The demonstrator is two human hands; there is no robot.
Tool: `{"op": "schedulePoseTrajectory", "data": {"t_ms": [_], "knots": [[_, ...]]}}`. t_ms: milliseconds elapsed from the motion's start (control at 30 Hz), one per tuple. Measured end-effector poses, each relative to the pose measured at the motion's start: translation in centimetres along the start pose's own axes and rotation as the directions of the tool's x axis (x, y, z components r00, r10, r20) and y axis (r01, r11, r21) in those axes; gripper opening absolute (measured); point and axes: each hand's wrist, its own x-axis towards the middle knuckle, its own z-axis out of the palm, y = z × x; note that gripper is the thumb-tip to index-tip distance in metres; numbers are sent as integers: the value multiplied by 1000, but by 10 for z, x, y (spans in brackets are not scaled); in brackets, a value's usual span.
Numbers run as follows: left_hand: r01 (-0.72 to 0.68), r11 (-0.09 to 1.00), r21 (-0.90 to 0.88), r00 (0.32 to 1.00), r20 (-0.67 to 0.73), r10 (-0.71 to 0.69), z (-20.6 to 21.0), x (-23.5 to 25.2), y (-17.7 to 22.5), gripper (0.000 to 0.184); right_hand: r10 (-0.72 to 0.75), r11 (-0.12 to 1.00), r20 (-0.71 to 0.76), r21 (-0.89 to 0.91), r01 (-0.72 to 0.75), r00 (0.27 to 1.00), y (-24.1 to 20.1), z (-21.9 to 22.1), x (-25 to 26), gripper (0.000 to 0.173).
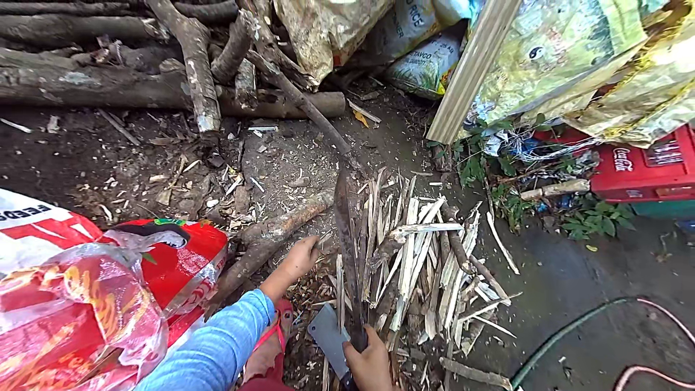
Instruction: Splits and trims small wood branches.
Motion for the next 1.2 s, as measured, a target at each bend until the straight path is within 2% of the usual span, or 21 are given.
{"op": "schedulePoseTrajectory", "data": {"t_ms": [100, 300, 533, 900, 1067, 1133, 1200], "knots": [[6, 1000, -13, 1000, -3, -6, 0, -1, -1, 33, -25, 997, 2, -78, 25, 1000, -4, 3, 1, 37], [2, 1000, 15, 1000, 18, -3, 1, 0, -1, 32, 30, 981, 30, -195, -24, 999, -7, 8, 7, 36], [35, 999, 36, 999, 20, -36, 1, 1, 2, 33, -38, 983, -18, -181, 35, 999, -5, 9, -1, 38], [33, 998, 60, 999, 27, -34, 2, 3, 2, 32, 54, 970, 37, -241, -44, 998, -12, 6, 11, 41], [-42, 996, 74, 999, -26, 44, 4, -1, 3, 32, 41, 958, 25, -286, -32, 999, -16, 1, 8, 43], [-14, 996, 87, 1000, 26, 12, 8, -1, -2, 34, 93, 939, 59, -336, -68, 994, -16, 1, 9, 43], [-2, 994, 107, 998, 60, -5, 4, 3, 2, 35, 80, 943, 59, -328, -57, 995, -18, -2, 10, 43]]}}
